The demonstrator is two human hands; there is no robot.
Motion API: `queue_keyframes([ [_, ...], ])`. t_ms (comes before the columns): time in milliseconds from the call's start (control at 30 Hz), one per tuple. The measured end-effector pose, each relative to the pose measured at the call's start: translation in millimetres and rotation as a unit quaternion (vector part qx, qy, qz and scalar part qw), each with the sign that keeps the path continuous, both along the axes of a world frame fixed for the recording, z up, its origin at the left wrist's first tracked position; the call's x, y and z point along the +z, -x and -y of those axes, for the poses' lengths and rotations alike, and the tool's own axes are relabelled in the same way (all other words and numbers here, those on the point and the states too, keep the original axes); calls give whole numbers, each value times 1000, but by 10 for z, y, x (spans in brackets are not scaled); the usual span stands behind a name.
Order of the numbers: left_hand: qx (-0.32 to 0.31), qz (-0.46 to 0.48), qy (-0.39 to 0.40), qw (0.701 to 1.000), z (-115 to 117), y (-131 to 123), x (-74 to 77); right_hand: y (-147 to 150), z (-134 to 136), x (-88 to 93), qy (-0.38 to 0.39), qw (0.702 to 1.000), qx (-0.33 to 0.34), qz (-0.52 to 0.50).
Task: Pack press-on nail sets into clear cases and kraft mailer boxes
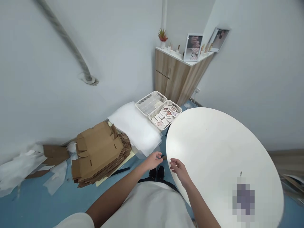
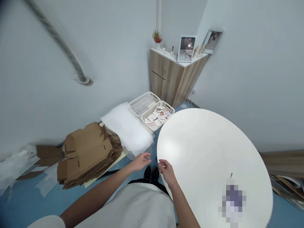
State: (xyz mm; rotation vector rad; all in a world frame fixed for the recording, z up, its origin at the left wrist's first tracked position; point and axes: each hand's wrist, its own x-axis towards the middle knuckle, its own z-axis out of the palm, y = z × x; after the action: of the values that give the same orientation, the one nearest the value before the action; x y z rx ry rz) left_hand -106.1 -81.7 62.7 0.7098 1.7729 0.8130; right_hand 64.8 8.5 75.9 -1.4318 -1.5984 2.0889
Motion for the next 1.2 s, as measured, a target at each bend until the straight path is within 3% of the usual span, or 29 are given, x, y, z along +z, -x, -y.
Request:
queue_keyframes([
  [167, 48, -49, -6, 998, 113, 167, 34, 155, -200, -28, 1, 999, 47, -20],
  [333, 70, -57, -36, 995, 82, 299, 10, 321, -352, -17, -14, 997, 72, -10],
  [567, 38, -106, -77, 991, -43, 687, 104, 785, -500, -6, -49, 995, 85, -11],
  [833, 1, -107, -100, 989, -160, 1192, 160, 1345, -579, 10, -154, 985, 76, 10],
  [1033, -43, -100, -103, 989, -309, 1347, 33, 1383, -662, -86, -284, 948, 117, 86],
  [1200, -49, -91, -84, 991, -550, 1476, 67, 1498, -998, -162, -383, 901, 163, 124],
])
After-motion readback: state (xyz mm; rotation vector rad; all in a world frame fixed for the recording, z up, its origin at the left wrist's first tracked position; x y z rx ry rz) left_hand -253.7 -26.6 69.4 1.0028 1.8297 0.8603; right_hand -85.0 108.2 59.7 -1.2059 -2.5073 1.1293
